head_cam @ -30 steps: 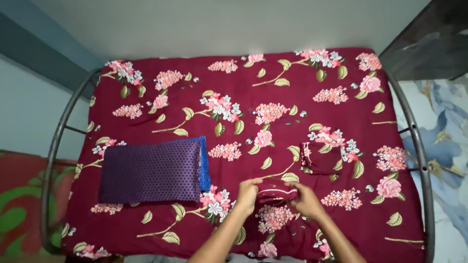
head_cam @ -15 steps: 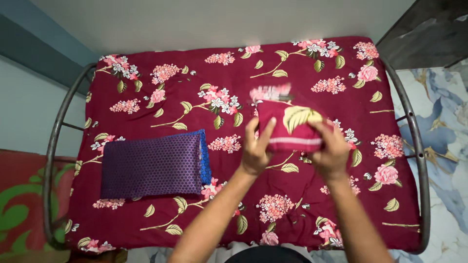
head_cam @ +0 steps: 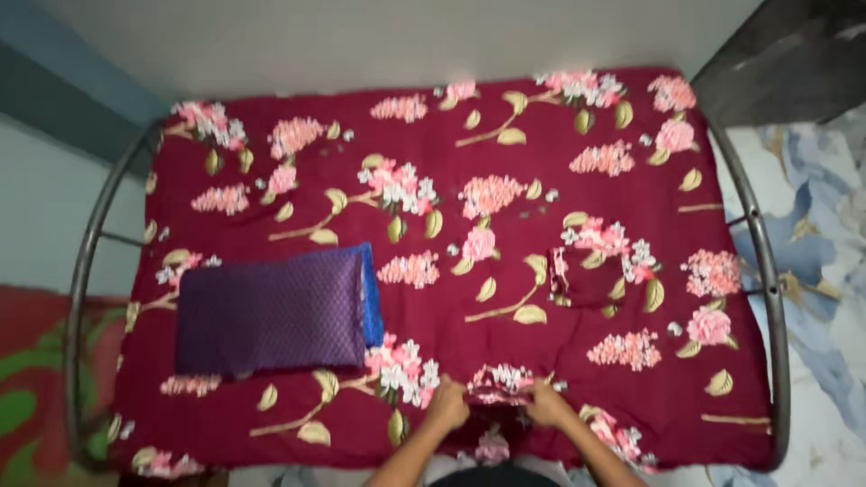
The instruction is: The person takes a patterned fabric item, likely a pillowcase, and folds it multiple times on a floral bedspread before carrying it to a shelving unit.
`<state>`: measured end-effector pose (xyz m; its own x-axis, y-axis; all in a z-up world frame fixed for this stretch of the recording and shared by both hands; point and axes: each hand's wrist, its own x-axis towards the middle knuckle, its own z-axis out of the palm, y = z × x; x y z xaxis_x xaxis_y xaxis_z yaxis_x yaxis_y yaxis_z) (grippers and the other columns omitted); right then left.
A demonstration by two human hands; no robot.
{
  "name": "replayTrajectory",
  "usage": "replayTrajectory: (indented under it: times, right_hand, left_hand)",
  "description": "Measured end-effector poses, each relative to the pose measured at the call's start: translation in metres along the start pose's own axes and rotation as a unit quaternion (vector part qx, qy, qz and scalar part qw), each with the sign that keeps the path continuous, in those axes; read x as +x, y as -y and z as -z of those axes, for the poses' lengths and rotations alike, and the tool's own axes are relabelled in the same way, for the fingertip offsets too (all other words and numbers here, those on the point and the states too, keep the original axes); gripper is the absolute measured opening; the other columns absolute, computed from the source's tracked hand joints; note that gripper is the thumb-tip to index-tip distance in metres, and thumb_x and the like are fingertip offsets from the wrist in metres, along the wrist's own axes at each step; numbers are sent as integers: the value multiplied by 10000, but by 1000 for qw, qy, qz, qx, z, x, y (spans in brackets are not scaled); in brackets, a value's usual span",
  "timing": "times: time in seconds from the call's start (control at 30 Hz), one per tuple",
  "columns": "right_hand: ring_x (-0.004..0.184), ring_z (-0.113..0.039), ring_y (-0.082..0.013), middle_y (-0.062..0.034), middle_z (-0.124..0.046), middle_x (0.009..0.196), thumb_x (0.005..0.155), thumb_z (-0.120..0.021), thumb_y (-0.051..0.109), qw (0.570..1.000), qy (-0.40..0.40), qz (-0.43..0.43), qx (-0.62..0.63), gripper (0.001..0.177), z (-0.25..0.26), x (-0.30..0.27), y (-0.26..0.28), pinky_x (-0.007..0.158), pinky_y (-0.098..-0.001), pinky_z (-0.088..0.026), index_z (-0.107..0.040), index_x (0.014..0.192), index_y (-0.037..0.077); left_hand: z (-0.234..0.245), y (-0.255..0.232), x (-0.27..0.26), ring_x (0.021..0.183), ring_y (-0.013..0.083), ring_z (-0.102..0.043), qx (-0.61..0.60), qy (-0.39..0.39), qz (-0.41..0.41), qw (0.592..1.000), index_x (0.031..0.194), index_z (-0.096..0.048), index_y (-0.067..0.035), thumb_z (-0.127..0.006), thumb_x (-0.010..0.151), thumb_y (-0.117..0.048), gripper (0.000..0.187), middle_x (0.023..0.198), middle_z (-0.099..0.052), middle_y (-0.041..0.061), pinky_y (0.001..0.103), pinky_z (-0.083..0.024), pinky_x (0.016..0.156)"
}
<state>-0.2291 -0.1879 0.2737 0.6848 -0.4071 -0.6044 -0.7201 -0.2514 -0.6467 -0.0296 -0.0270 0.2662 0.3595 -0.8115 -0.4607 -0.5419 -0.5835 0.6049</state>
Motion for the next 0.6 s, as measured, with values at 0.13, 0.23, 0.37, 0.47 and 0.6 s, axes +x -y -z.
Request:
replayTrajectory:
  times: [0.13,0.23,0.37,0.47,0.6]
  right_hand:
    - [890,-747,-277,-187,-782,1007,832,-696,115,982,-145,119,17,241,28,8,4,799,-426,-597,-785,1050,67]
    - [793,-751,-234,-146,-795,960,904,-627,81,983,-181,31,-2,268,78,35,37,760,-389,-583,-791,1114,111]
    - [698,-710,-232,-130,-767,865,798,-648,8,963,-259,71,35,409,146,35,95,676,-378,-560,-749,1181,108]
    - [698,-696,-186,-128,-749,893,776,-629,-28,927,-329,177,39,436,167,20,122,679,-347,-545,-749,1182,79]
    - [683,-652,-212,-104,-744,992,819,-619,-51,934,-322,145,52,425,155,18,124,638,-342,-514,-740,1206,77]
  left_hand:
    - [17,-32,1,1045,376,-615,-113,-122,15,986,950,-750,-48,-631,758,92,266,1102,-592,194,432,-510,909]
    - [57,-67,48,1002,344,-689,-155,-229,-95,956,908,-753,-11,-587,732,127,279,1008,-715,167,414,-543,917]
    - [124,-117,76,987,330,-728,-189,-267,-155,932,1002,-763,8,-536,696,151,407,1019,-754,182,398,-564,936]
    - [156,-143,66,1031,320,-732,-205,-269,-180,924,1056,-747,16,-512,703,155,446,1075,-748,180,376,-568,961]
    - [152,-138,57,1110,331,-705,-208,-277,-208,915,1101,-720,39,-510,682,160,484,1162,-720,191,374,-548,1008]
